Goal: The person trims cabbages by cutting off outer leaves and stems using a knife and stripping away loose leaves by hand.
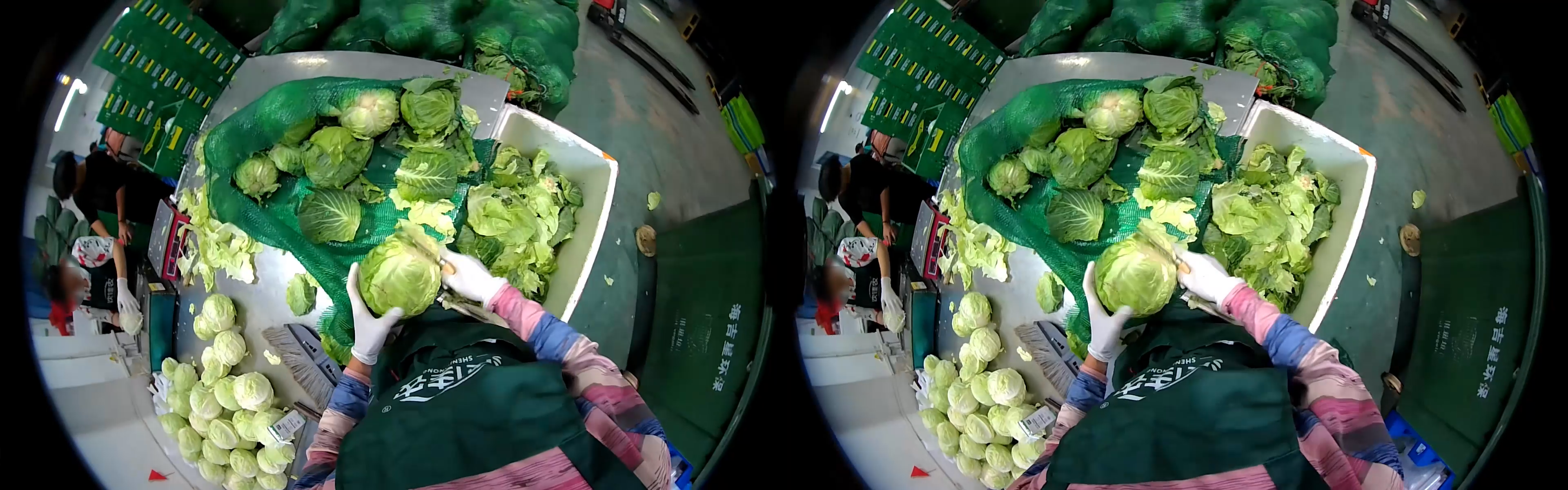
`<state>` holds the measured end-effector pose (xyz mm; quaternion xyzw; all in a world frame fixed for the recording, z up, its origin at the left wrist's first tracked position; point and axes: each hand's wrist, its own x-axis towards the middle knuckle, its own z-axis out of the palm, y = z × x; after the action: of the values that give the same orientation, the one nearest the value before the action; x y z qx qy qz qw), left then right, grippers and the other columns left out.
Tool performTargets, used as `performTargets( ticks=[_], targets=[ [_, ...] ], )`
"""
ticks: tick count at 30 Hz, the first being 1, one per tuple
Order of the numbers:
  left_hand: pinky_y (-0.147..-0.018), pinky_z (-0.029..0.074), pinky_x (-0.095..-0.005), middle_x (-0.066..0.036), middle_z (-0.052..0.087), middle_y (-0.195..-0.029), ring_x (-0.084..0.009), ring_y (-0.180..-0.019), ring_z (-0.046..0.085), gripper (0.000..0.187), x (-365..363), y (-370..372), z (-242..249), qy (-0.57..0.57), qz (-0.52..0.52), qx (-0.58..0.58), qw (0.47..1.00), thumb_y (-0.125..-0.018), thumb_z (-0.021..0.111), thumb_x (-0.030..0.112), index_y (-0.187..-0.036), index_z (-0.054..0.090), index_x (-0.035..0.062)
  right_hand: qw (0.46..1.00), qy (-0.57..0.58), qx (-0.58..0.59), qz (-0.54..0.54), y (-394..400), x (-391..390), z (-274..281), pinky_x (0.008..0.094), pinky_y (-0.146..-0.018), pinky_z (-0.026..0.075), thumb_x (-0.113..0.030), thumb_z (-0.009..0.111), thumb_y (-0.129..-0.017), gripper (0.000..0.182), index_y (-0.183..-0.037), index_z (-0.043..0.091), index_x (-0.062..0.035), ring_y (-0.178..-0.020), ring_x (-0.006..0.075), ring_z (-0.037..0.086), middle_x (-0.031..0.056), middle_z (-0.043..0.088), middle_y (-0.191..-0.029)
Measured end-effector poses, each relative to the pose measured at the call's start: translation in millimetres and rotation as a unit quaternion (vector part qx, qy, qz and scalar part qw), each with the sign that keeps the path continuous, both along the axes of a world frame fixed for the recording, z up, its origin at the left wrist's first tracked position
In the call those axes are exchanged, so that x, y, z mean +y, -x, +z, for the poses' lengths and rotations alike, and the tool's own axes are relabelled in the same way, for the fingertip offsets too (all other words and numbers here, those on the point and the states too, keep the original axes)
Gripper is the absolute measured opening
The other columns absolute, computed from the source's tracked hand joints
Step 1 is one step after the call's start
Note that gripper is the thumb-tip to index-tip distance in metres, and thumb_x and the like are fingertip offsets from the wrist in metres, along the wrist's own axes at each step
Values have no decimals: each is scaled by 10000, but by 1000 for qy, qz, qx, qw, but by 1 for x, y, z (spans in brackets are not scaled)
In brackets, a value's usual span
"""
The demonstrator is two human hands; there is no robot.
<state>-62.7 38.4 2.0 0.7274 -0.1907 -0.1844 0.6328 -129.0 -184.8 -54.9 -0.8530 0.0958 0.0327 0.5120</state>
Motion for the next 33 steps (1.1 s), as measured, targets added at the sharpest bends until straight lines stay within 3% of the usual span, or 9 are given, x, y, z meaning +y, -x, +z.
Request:
performTargets(
  ticks=[4,10,12,15,17,20,23,29,33],
  targets=[
    [-1104,305,-364,-130,383,-1386,-244,-1309,374,838,-38,-26,15,88,-27,-10,996,-805,689,322,-1442,244,8,985,148,-17,-85,8,-26,66,425,-594,490,-179,532,-866,668,-1483,303,-294,-646,345,621,171,636,-749],
    [-956,450,-303,-145,462,-1273,-219,-1118,528,826,-82,-44,-37,58,62,216,973,-782,785,157,-1392,247,10,935,329,-77,-109,3,-24,14,394,-536,501,-168,595,-849,740,-1491,275,-349,-576,313,606,104,630,-727],
    [-920,479,-312,-142,482,-1248,-236,-1086,549,854,-87,-55,-46,-69,72,172,980,-756,802,165,-1387,246,20,950,268,-85,-133,5,-20,15,361,-536,498,-184,582,-874,715,-1497,270,-342,-562,275,598,109,604,-695],
    [-853,527,-337,-150,480,-1257,-246,-1074,565,855,-82,-50,-27,-7,66,246,967,-746,802,166,-1381,244,37,987,90,46,-123,8,-36,22,370,-545,498,-163,529,-895,689,-1511,251,-293,-561,261,595,116,635,-760],
    [-822,543,-352,-151,480,-1258,-243,-1071,571,848,-66,-48,-26,7,82,267,960,-750,794,160,-1381,239,46,947,-139,51,-285,12,-76,-69,314,-568,505,-170,522,-926,683,-1522,214,-295,-627,151,583,62,633,-769],
    [-780,568,-366,-154,481,-1256,-239,-1067,586,847,-53,-50,-27,30,88,297,950,-757,781,147,-1385,220,61,930,143,30,-338,30,-98,-71,373,-643,519,-333,496,-965,579,-1495,302,-200,-663,265,637,146,658,-805],
    [-807,554,-372,-152,471,-1267,-243,-1071,582,866,-54,-48,-22,13,63,284,957,-749,792,152,-1389,219,45,981,22,30,-191,8,-57,24,382,-777,525,-373,478,-971,536,-1459,370,-179,-863,352,675,221,663,-1075],
    [-907,493,-317,-156,452,-1279,-228,-1119,535,846,-58,-52,-41,-3,55,211,976,-737,802,143,-1355,251,-31,971,229,60,-19,-21,-21,63,452,-673,513,-389,468,-973,496,-1407,435,-153,-675,400,629,229,651,-756],
    [-923,478,-310,-150,444,-1288,-223,-1137,518,824,-50,-50,-45,7,49,213,976,-734,798,126,-1349,270,-23,997,75,5,-23,-35,-39,41,472,-769,492,-416,419,-982,510,-1433,401,-180,-847,449,615,258,655,-906]
  ],
)
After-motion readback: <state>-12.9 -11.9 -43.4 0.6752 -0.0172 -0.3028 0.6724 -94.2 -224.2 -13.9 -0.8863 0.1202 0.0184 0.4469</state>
